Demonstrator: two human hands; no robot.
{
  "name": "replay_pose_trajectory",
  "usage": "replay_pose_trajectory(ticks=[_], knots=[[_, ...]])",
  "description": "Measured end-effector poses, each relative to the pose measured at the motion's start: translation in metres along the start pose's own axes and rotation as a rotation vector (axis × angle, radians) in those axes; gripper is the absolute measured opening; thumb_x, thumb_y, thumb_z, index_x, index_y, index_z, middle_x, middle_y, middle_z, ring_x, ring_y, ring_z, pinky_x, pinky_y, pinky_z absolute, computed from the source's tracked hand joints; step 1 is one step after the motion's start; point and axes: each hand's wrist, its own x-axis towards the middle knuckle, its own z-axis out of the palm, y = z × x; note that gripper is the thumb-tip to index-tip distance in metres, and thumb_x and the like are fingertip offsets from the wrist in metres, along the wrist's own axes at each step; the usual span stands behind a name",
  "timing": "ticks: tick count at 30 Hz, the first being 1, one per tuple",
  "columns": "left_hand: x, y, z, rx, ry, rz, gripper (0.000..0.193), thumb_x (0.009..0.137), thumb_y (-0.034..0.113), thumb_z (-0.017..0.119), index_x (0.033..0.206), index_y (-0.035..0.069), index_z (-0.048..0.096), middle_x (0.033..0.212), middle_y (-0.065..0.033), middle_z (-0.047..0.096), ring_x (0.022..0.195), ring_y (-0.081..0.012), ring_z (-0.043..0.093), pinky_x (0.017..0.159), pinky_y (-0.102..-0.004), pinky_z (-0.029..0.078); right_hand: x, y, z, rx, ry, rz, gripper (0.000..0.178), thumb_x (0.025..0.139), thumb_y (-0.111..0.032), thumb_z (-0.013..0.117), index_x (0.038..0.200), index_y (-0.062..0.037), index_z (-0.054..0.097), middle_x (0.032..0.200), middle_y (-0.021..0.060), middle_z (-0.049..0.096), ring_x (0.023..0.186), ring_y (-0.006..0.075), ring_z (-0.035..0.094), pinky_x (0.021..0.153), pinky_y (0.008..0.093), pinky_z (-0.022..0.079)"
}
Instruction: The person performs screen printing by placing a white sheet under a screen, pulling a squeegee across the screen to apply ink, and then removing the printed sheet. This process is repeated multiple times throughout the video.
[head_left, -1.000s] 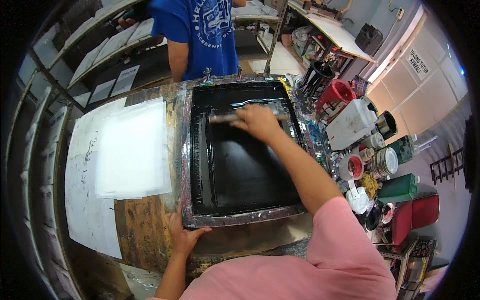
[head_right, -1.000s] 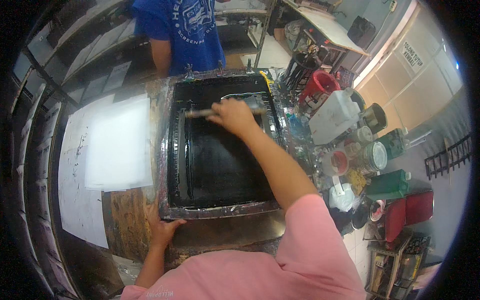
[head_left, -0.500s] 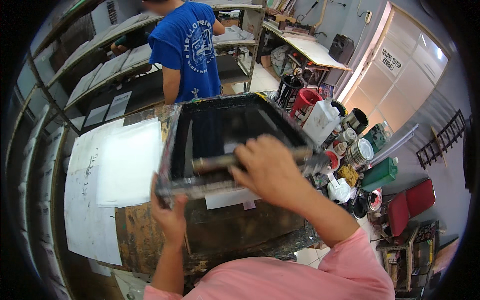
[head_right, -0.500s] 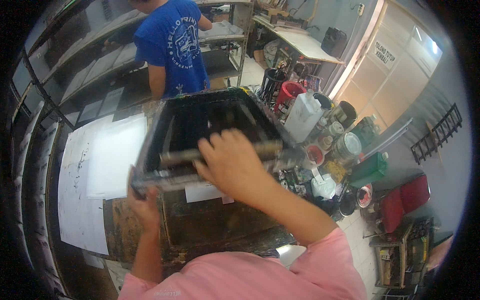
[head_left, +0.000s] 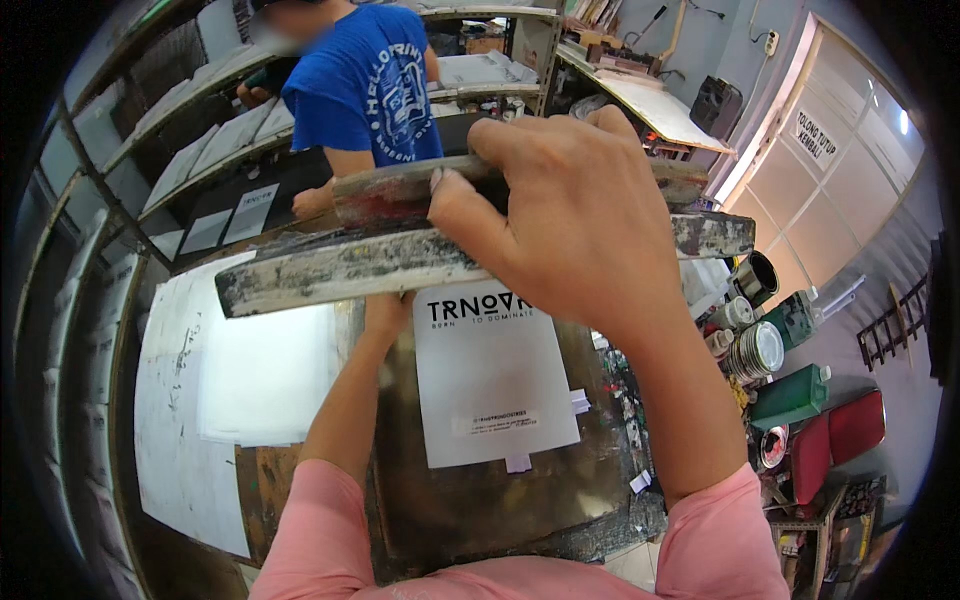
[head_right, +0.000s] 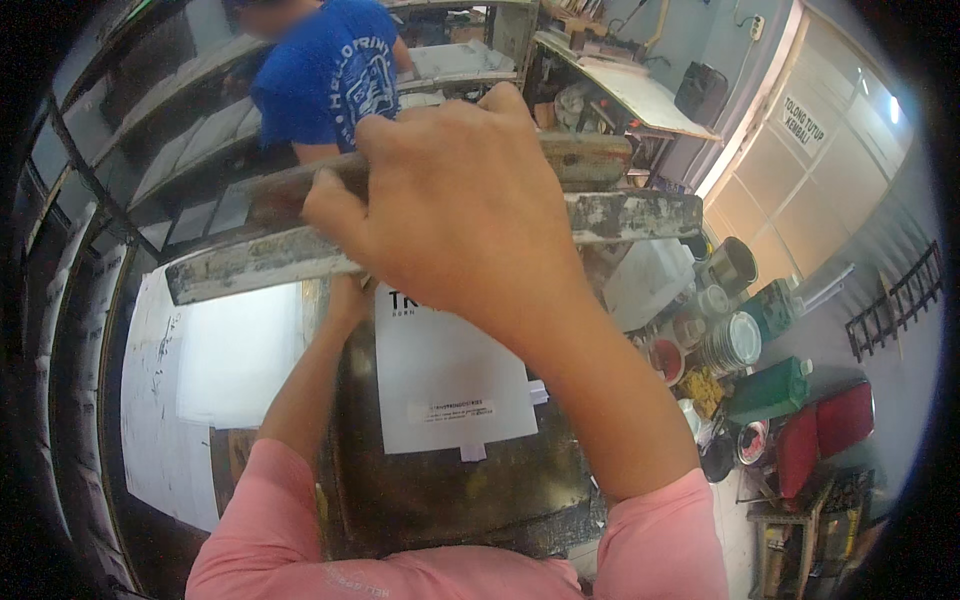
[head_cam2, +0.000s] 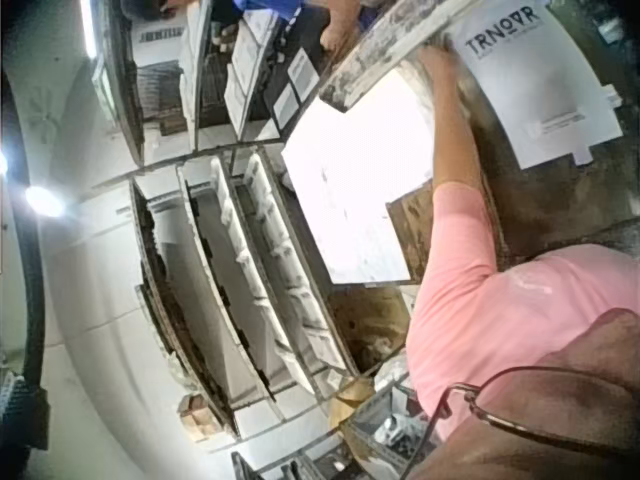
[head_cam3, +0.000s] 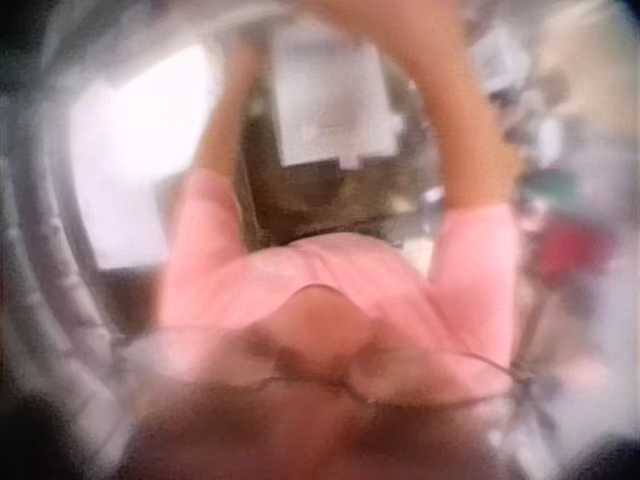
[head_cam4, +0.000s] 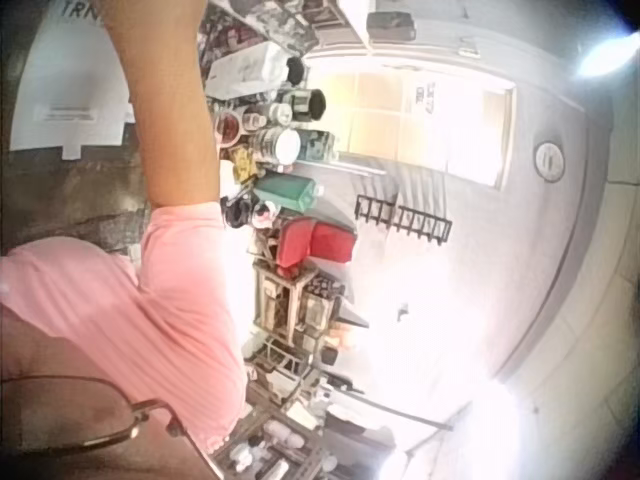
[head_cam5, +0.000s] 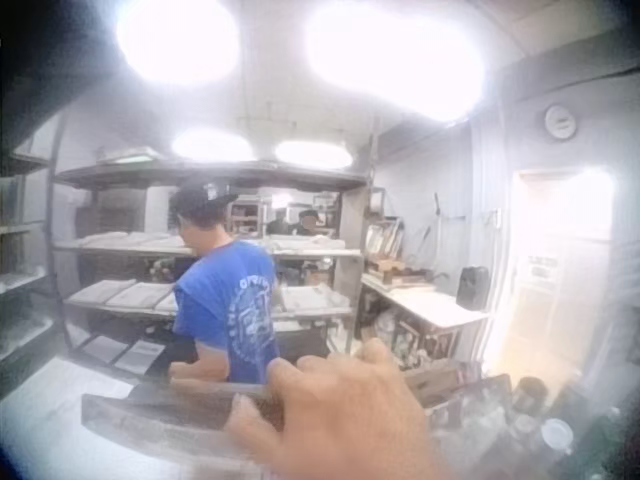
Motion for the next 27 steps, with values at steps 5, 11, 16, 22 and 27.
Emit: replay_pose_trajectory(ticks=[5,11,16,22,27], knots=[[0.010,0.000,-0.019,-0.074,-0.033,-0.178,0.034,0.096,0.008,0.073,0.129,0.001,0.073,0.133,-0.0253,0.073,0.129,-0.0442,0.064,0.110,-0.0514,0.050,0.006,0.004,-0.002,0.035,-0.012,0.026,0.042,0.093,-0.040,0.065,0.082,0.0000,0.068,0.079,0.0180,0.070,0.078,0.0401,0.067,0.081,0.0498,0.047],[-0.033,-0.026,-0.143,-0.458,0.055,-0.518,0.024,0.105,0.021,0.073,0.105,-0.002,0.070,0.086,-0.0074,0.071,0.073,-0.0144,0.063,0.067,-0.0318,0.052,0.002,-0.003,-0.004,0.002,0.003,0.019,0.040,0.093,-0.038,0.066,0.085,0.0008,0.070,0.079,0.0193,0.069,0.080,0.0400,0.066,0.084,0.0479,0.046],[-0.185,-0.100,-0.222,-0.381,0.473,-0.498,0.021,0.109,0.022,0.069,0.105,0.001,0.069,0.079,-0.0032,0.067,0.068,-0.0094,0.060,0.063,-0.0271,0.050,-0.028,-0.022,-0.004,-0.003,0.003,0.045,0.036,0.092,-0.039,0.069,0.082,-0.0046,0.069,0.080,0.0130,0.071,0.080,0.0349,0.069,0.096,0.0512,0.047],[-0.259,-0.158,-0.352,0.090,0.596,-0.732,0.033,0.108,0.029,0.071,0.123,0.000,0.069,0.091,-0.0148,0.073,0.082,-0.0254,0.070,0.078,-0.0378,0.056,-0.047,-0.024,-0.002,-0.022,0.008,0.006,0.036,0.093,-0.036,0.068,0.091,-0.0004,0.072,0.083,0.0161,0.071,0.085,0.0363,0.068,0.094,0.0496,0.046],[-0.255,-0.081,-0.325,0.576,0.468,-0.311,0.075,0.101,0.038,0.077,0.164,0.009,0.049,0.169,-0.0235,0.047,0.162,-0.0377,0.034,0.134,-0.0564,0.016,-0.051,-0.030,-0.006,-0.021,0.008,-0.019,0.034,0.095,-0.033,0.064,0.095,0.0008,0.069,0.087,0.0180,0.070,0.086,0.0375,0.066,0.090,0.0469,0.043]])
